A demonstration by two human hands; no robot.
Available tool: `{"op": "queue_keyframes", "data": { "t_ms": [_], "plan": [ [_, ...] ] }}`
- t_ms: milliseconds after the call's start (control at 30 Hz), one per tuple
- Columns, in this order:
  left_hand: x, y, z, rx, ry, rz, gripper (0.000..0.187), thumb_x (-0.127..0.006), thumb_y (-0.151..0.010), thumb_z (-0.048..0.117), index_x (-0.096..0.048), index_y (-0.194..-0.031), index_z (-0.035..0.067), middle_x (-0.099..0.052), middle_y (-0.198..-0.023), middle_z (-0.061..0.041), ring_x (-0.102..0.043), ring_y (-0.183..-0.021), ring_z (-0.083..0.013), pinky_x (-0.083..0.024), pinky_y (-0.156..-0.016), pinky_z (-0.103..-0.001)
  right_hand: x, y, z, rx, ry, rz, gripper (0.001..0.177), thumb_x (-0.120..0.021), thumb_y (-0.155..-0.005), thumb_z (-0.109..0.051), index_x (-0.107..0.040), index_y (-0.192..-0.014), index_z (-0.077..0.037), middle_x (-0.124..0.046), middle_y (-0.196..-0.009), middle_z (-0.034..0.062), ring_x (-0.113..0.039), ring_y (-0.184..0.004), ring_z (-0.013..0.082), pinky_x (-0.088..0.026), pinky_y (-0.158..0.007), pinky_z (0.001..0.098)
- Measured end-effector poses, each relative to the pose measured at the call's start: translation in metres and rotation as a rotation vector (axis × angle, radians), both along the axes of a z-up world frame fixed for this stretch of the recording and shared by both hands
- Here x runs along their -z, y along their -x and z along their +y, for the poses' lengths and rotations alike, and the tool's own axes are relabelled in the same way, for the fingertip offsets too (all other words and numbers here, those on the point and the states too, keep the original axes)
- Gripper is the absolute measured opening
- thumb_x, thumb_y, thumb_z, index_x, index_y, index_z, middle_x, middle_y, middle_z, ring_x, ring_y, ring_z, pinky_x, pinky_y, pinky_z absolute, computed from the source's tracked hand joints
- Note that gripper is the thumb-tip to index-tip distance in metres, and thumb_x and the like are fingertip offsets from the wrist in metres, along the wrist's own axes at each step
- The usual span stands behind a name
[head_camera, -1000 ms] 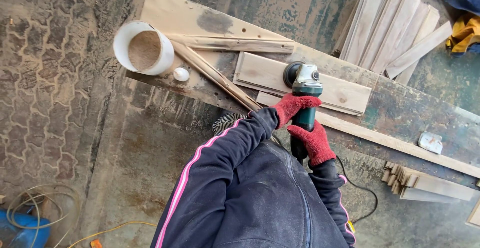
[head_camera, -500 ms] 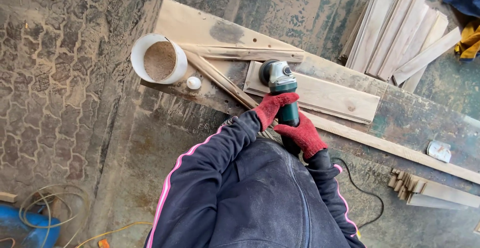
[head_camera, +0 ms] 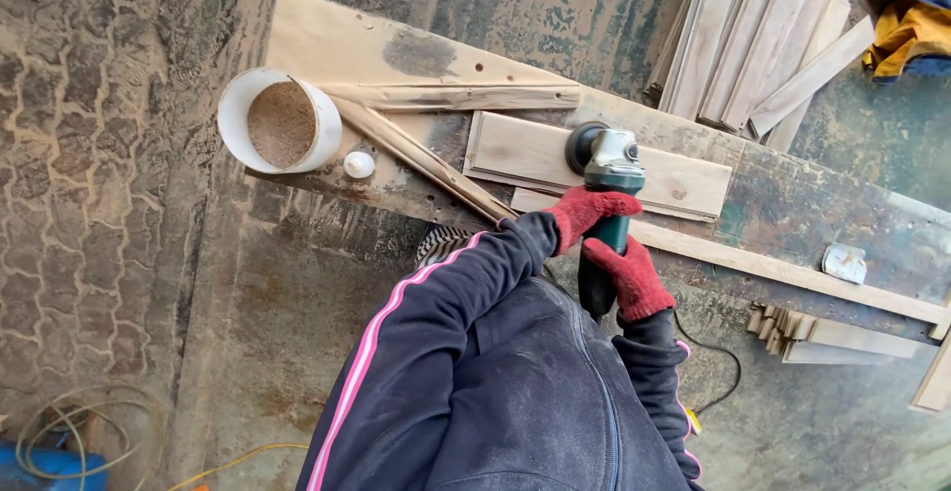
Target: Using a hand-held power grinder with a sanding attachment to smooth wooden planks on a workbench.
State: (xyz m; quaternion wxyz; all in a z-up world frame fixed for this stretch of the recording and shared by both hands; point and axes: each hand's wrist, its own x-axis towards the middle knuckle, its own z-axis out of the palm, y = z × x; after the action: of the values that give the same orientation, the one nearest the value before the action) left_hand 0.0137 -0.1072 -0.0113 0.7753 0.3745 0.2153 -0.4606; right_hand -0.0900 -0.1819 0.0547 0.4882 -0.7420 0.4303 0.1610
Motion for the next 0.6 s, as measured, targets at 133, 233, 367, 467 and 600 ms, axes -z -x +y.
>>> {"op": "queue_keyframes", "data": {
  "t_ms": [133, 233, 367, 467, 600],
  "plan": [
    [-0.001, 0.002, -0.004, 0.082, -0.042, 0.003, 0.059, -0.099, -0.055, 0.019, -0.074, -0.104, 0.0, -0.071, -0.083, -0.018, -0.074, -0.084, -0.0334, -0.06, -0.081, -0.048, 0.0, -0.016, -0.005, -0.017, 0.002, -0.004, 0.056, -0.097, -0.067, -0.047, -0.072, -0.102, -0.011, -0.069, -0.086, 0.0112, -0.065, -0.085, 0.0222, -0.053, -0.081, 0.0379],
    [-0.021, 0.004, 0.01, 0.156, -0.1, -0.008, 0.074, -0.1, -0.055, 0.028, -0.069, -0.118, 0.006, -0.072, -0.098, -0.016, -0.071, -0.101, -0.0316, -0.053, -0.099, -0.046, -0.004, -0.027, -0.002, -0.089, -0.008, -0.042, 0.057, -0.098, -0.064, -0.042, -0.071, -0.103, -0.01, -0.069, -0.088, 0.0117, -0.066, -0.087, 0.0247, -0.053, -0.083, 0.0395],
    [-0.112, -0.015, 0.122, 0.776, -0.171, -0.355, 0.085, -0.051, -0.081, 0.055, -0.048, -0.144, -0.001, -0.052, -0.149, -0.022, -0.053, -0.135, -0.0333, -0.042, -0.114, -0.048, 0.001, -0.029, 0.002, -0.179, -0.019, -0.058, 0.057, -0.094, -0.063, -0.034, -0.067, -0.105, -0.006, -0.065, -0.086, 0.0133, -0.062, -0.086, 0.0266, -0.051, -0.082, 0.0423],
    [-0.073, 0.015, 0.2, 0.903, -0.347, -0.203, 0.046, -0.052, -0.096, 0.047, -0.067, -0.114, 0.008, -0.068, -0.114, -0.009, -0.064, -0.099, -0.0203, -0.055, -0.095, -0.037, -0.016, -0.045, 0.026, -0.225, -0.023, -0.047, 0.064, -0.103, -0.052, -0.035, -0.066, -0.099, -0.012, -0.063, -0.079, 0.0084, -0.064, -0.078, 0.0218, -0.053, -0.075, 0.0364],
    [0.195, 0.125, 0.25, 1.351, -0.856, -1.838, 0.043, -0.049, -0.098, 0.012, -0.046, -0.141, 0.007, -0.055, -0.141, -0.014, -0.055, -0.126, -0.0299, -0.043, -0.111, -0.035, -0.017, -0.058, 0.04, -0.344, -0.019, -0.033, 0.064, -0.102, -0.052, -0.035, -0.065, -0.098, -0.01, -0.062, -0.077, 0.0103, -0.063, -0.076, 0.0242, -0.052, -0.074, 0.0367]
  ]
}}
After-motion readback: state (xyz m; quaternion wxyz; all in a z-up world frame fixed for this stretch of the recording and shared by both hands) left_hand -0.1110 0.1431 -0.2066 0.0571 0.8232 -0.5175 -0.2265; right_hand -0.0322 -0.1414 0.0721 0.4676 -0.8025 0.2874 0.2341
